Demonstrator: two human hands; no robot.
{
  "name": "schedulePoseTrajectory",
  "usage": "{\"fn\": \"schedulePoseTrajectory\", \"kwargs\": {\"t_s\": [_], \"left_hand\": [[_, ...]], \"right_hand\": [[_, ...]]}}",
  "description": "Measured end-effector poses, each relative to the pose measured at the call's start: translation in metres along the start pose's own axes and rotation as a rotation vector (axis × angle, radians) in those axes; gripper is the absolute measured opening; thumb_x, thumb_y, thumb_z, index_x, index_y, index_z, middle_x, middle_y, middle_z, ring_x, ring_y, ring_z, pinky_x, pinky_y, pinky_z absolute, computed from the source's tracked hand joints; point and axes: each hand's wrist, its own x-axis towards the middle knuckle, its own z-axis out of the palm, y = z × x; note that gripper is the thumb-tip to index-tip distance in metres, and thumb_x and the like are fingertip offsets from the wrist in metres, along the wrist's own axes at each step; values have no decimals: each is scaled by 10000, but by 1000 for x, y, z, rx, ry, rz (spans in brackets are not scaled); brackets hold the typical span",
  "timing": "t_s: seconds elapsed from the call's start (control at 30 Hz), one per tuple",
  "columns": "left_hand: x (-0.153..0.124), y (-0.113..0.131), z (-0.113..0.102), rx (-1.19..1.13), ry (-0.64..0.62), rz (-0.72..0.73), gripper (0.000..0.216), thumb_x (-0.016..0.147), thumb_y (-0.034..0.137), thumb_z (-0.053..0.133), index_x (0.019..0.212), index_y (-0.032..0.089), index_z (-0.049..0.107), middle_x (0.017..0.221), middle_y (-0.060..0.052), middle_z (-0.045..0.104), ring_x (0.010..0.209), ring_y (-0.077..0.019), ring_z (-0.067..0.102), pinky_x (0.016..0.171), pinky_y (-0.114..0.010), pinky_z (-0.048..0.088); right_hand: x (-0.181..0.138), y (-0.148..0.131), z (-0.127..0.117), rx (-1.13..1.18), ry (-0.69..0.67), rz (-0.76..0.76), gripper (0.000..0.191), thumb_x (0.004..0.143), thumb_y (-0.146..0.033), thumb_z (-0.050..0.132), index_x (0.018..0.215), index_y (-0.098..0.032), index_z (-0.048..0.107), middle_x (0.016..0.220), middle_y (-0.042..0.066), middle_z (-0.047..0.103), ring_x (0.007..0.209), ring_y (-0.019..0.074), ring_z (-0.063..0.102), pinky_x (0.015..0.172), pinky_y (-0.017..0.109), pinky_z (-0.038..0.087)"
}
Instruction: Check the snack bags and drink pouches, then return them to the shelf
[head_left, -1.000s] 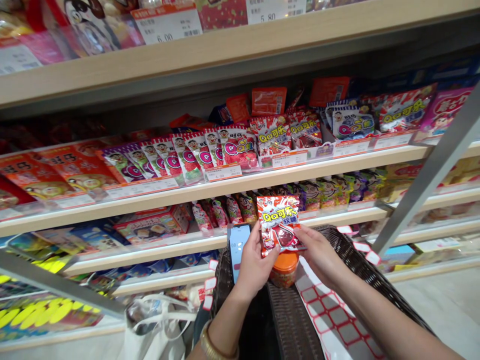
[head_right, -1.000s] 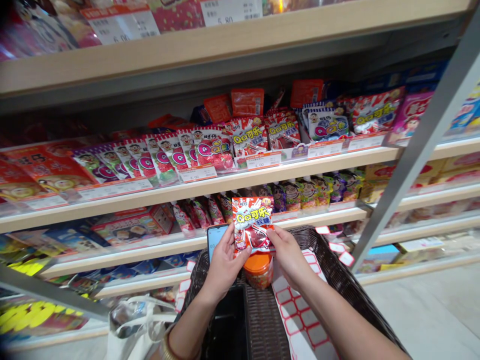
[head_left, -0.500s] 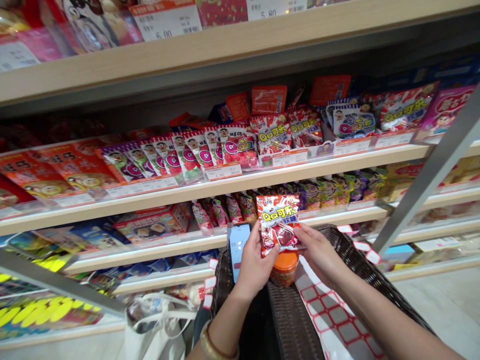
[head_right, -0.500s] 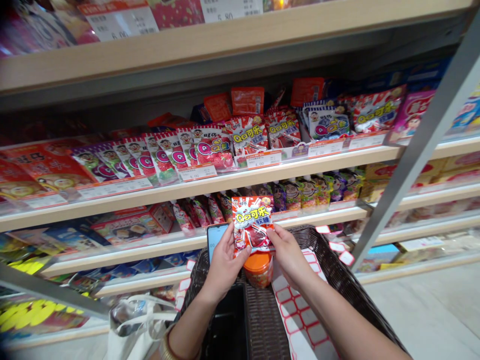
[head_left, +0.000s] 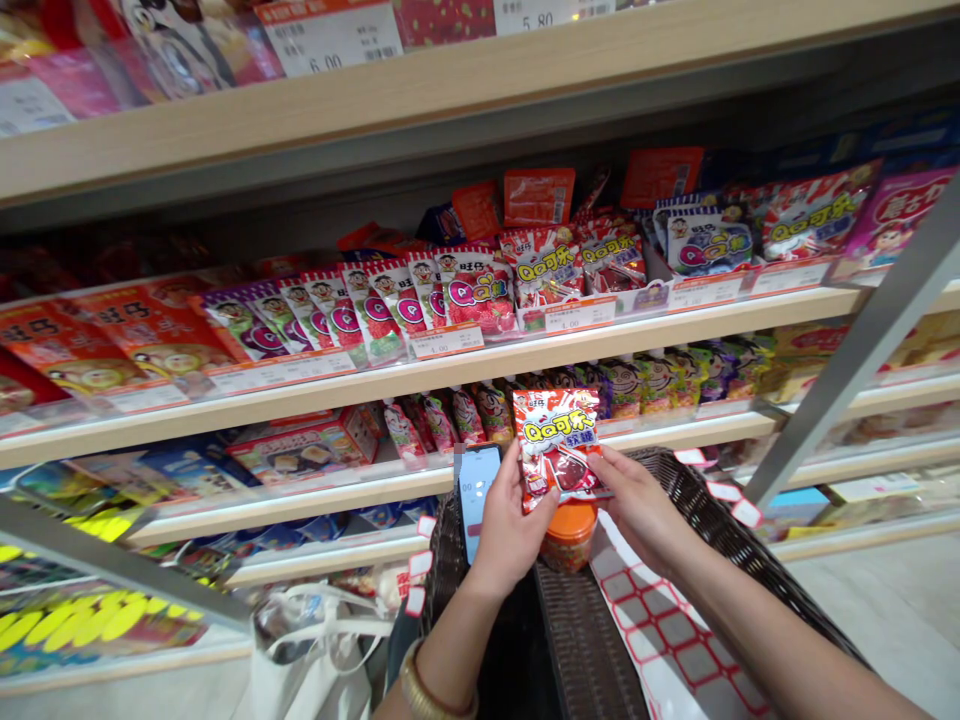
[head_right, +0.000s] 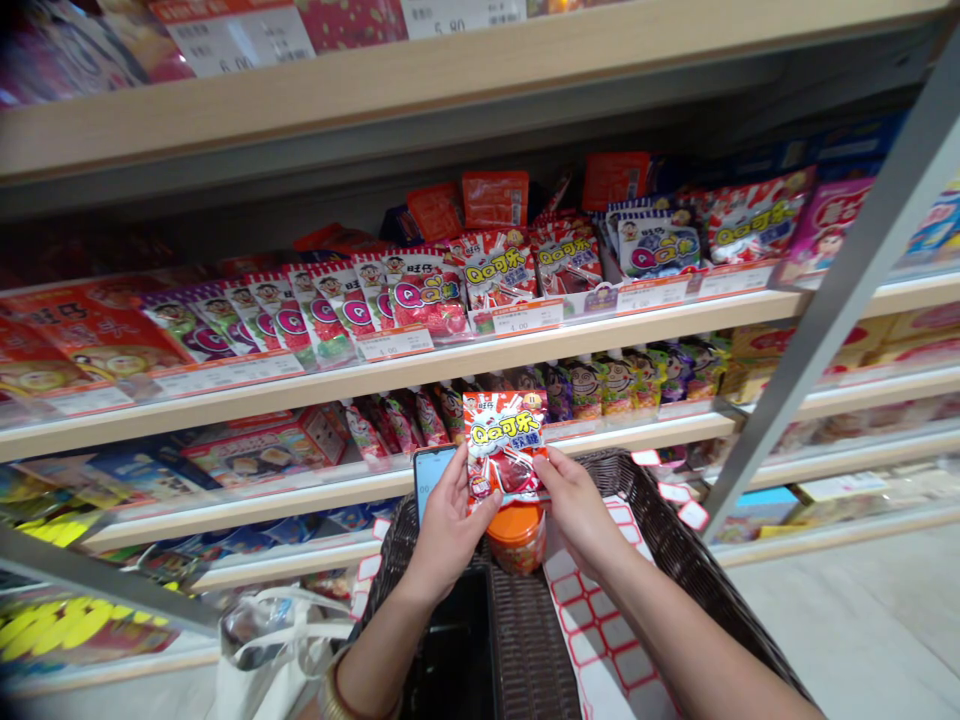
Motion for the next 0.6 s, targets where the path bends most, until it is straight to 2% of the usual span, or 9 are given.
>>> {"fn": "schedulePoseTrajectory", "kwargs": {"t_s": [0.33,0.6], "left_hand": [[0,-1,0,14,-29,9,810,739,198,743,1462,206,378,1450,-120,530,1311,-253,530,1121,-374,417],[0,-2,-1,25,-22,13,818,737,198,740,1467,208,371,1450,-122,529,1312,-262,529,1124,-391,417]], "right_hand": [[1,2,-3,4,-11,-5,420,623,-485,823,912,-201,712,967,46,785,881,272,727,794,384,564],[1,4,-4,-6,-23,-20,383,655,-477,799,913,-209,708,960,42,782,885,271,725,805,394,561]]}}
